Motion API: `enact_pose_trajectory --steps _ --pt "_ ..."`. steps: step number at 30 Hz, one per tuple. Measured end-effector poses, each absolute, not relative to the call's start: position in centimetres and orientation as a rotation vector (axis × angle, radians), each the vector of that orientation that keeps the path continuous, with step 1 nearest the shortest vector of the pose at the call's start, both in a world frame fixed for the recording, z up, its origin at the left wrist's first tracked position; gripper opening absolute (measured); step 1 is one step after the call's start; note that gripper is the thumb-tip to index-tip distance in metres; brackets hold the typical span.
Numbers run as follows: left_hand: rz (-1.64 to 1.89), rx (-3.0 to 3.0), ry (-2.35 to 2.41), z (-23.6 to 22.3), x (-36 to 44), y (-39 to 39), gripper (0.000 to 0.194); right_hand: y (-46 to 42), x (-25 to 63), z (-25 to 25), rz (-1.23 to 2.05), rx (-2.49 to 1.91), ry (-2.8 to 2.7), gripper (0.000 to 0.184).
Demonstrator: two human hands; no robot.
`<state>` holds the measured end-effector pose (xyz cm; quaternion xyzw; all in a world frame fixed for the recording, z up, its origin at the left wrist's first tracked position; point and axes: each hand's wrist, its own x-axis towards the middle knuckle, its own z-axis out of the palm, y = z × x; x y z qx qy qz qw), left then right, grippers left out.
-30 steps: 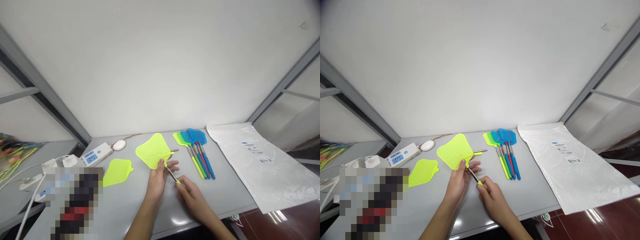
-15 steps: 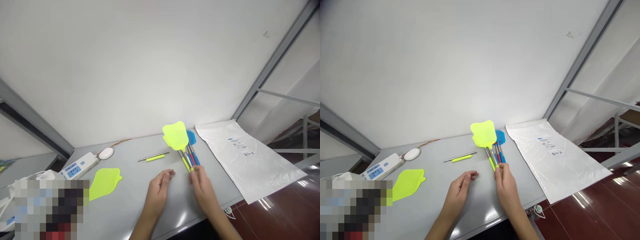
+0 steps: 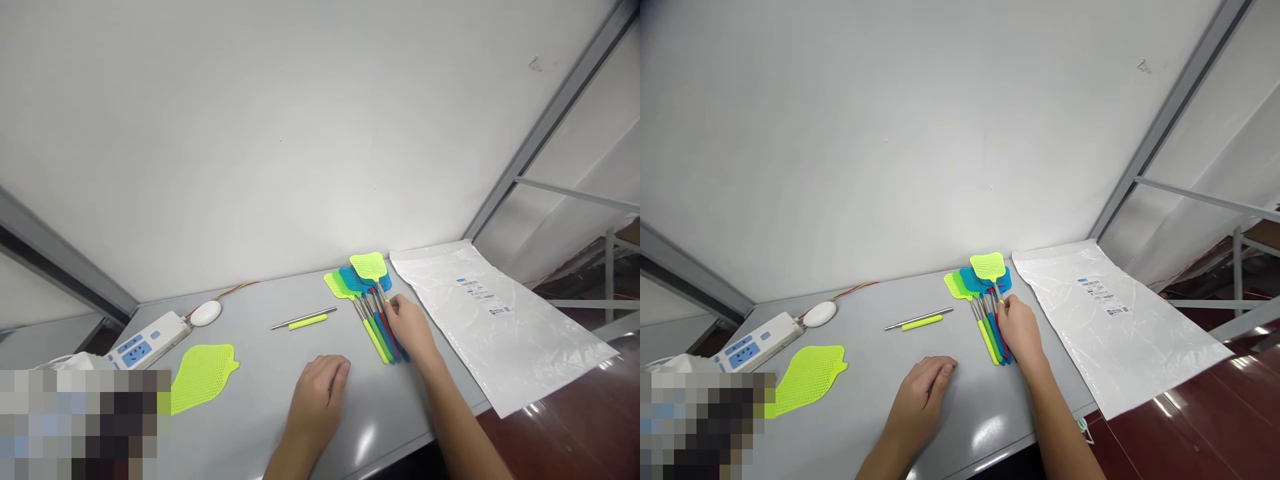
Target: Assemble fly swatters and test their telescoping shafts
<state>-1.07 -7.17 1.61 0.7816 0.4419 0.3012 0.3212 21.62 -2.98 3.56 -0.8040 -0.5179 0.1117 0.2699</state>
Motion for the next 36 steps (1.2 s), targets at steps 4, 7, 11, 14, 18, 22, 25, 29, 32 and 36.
enact_pose_trajectory --steps 4,7,11,14,18,22,25,29,32,36 --pt "0.786 2.081 1.158 1.52 -1.14 -7.07 0.029 -2.27 21.69 3.62 0.281 -2.221 -1.444 0.026" --pt "0.785 2.077 1.158 1.46 -1.17 -7.06 0.029 -2.29 21.68 3.50 0.269 -2.265 -1.464 0.027" --pt "0.781 2.070 1.156 1.54 -1.13 -7.04 0.029 -2.57 21.52 3.33 0.261 -2.299 -1.479 0.027" --pt "0.772 2.070 1.152 1.61 -1.08 -6.99 0.029 -2.65 21.37 3.28 0.262 -2.305 -1.487 0.027" --pt "0.775 2.059 1.160 1.50 -1.08 -6.91 0.029 -2.62 21.21 3.24 0.260 -2.299 -1.493 0.025" --pt "0.780 2.049 1.170 1.39 -1.10 -6.85 0.029 -2.69 21.14 3.32 0.245 -2.296 -1.479 0.024" --pt "0.781 2.049 1.171 1.43 -1.09 -6.86 0.030 -2.77 21.17 3.34 0.241 -2.295 -1.472 0.024" --pt "0.775 2.059 1.173 1.48 -1.09 -6.94 0.031 -2.74 21.17 3.11 0.265 -2.303 -1.475 0.023" --pt "0.777 2.057 1.186 1.41 -1.09 -6.91 0.032 -2.69 21.16 2.86 0.284 -2.308 -1.481 0.022" --pt "0.773 2.047 1.195 1.32 -1.09 -6.83 0.032 -2.75 21.20 2.71 0.293 -2.308 -1.483 0.022"
